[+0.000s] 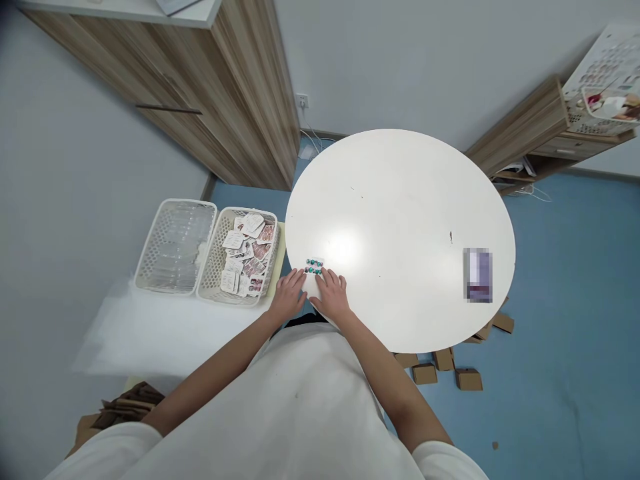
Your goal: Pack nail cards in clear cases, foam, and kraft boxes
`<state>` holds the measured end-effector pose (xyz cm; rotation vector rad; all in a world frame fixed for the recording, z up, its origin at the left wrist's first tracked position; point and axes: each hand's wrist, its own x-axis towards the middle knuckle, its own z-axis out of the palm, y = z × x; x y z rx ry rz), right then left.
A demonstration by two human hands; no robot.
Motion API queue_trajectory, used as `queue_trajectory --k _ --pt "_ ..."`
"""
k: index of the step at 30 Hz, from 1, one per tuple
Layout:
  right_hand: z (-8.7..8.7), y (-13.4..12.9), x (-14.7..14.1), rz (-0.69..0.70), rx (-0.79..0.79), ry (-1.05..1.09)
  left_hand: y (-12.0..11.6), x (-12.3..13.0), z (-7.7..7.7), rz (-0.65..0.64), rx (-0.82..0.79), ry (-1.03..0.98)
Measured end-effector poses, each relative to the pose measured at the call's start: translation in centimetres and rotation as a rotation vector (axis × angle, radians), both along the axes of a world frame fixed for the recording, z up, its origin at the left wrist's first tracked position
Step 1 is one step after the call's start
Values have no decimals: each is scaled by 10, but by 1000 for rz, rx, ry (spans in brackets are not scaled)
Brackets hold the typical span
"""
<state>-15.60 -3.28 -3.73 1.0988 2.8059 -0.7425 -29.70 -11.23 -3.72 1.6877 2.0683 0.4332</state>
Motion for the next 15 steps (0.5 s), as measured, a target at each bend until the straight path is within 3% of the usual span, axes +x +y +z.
queue_trajectory --k 8,15 --pt "-3 18 -22 7 9 -22 20 -16 0 -5 -22 110" --pt "-1 19 -30 6 26 -74 23 -20 4 -52 -123 266"
